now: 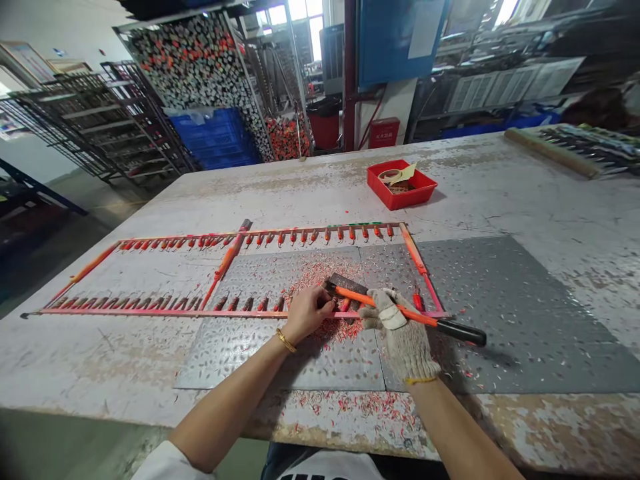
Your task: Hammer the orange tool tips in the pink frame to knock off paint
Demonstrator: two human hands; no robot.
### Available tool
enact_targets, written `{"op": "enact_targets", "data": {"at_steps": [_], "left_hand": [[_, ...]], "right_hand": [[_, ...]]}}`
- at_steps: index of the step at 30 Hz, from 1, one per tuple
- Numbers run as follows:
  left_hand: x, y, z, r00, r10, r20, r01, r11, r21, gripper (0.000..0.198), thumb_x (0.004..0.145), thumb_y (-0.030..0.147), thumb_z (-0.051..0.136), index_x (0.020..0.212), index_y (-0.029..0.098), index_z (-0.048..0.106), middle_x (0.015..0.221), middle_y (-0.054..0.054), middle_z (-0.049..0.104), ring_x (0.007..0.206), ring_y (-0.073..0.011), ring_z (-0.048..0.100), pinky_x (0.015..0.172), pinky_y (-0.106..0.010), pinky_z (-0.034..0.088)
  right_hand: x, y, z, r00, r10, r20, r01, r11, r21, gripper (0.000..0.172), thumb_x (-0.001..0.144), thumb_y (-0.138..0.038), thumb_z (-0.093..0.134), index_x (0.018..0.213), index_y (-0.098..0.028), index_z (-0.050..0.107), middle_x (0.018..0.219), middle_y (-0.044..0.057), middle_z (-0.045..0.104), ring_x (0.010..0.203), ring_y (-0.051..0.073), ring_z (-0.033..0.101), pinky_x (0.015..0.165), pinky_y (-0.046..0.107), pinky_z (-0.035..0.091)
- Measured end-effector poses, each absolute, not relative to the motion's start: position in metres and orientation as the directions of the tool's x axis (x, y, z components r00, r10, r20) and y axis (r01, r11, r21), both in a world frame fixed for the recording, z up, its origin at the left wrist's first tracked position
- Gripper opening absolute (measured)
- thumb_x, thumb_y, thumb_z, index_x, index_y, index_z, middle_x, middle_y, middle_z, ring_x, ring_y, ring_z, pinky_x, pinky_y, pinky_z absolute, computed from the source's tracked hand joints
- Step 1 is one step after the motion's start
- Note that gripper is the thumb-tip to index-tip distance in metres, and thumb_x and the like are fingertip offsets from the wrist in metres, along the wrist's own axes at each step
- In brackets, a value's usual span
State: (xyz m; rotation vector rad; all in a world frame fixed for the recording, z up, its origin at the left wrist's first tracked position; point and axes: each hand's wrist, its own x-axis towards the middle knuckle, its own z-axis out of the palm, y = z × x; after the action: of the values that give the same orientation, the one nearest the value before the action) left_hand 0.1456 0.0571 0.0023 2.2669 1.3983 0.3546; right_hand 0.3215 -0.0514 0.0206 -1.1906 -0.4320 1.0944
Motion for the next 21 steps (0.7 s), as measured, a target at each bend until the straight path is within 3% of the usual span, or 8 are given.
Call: {"op": "enact_targets", "data": {"at_steps": [7,11,13,17,21], "left_hand": [[0.147,0.058,0.005,0.466,0.884,-0.04,0.77,-0.383,0.51,0.014,0.089,0.033,0.066,0.082,0.022,0.07,0.093,-0.003,0.074,0.094,-0.0209,0.065,0.083,-0.032,0.044],[0.147,0.06,0.004,0.455,0.888,-0.064,0.773,-0.358,0.524,0.013,0.09,0.032,0.066,0.082,0.022,0.068,0.09,-0.002,0.074,0.089,-0.0204,0.066,0.08,-0.032,0.044],[0.147,0.059,0.004,0.43,0.899,-0.084,0.766,-0.314,0.561,0.013,0.089,0.034,0.067,0.093,0.022,0.068,0.091,-0.002,0.074,0.089,-0.0204,0.066,0.079,-0.031,0.045],[0.15,0.06,0.011,0.452,0.891,-0.034,0.697,-0.329,0.637,0.045,0.088,0.036,0.071,0.13,0.026,0.061,0.104,-0.002,0.074,0.1,-0.0219,0.066,0.089,-0.034,0.045],[0.154,0.068,0.021,0.557,0.828,0.061,0.643,-0.477,0.6,0.043,0.09,0.038,0.072,0.132,0.034,0.065,0.116,-0.001,0.073,0.112,-0.0236,0.063,0.1,-0.038,0.04]], "right_hand": [[0.317,-0.047,0.018,0.376,0.882,-0.285,-0.525,-0.05,-0.849,0.053,0.074,-0.053,0.084,0.111,-0.018,0.068,0.083,0.005,0.075,0.062,0.018,0.072,0.048,0.025,0.055],[0.313,-0.041,0.017,0.398,0.86,-0.318,-0.57,-0.04,-0.821,0.051,0.075,-0.057,0.081,0.102,-0.018,0.066,0.073,0.002,0.074,0.057,0.016,0.07,0.044,0.022,0.053],[0.316,-0.04,0.016,0.411,0.846,-0.339,-0.597,-0.031,-0.802,0.051,0.076,-0.061,0.078,0.099,-0.019,0.064,0.07,0.002,0.074,0.055,0.016,0.069,0.044,0.023,0.053],[0.322,-0.042,0.015,0.385,0.84,-0.381,-0.631,-0.061,-0.773,0.05,0.073,-0.061,0.079,0.098,-0.02,0.064,0.074,0.002,0.075,0.055,0.016,0.069,0.047,0.026,0.056],[0.322,-0.047,0.014,0.325,0.85,-0.415,-0.629,-0.133,-0.766,0.051,0.074,-0.062,0.078,0.1,-0.021,0.063,0.078,0.003,0.076,0.057,0.017,0.069,0.047,0.026,0.055]]}}
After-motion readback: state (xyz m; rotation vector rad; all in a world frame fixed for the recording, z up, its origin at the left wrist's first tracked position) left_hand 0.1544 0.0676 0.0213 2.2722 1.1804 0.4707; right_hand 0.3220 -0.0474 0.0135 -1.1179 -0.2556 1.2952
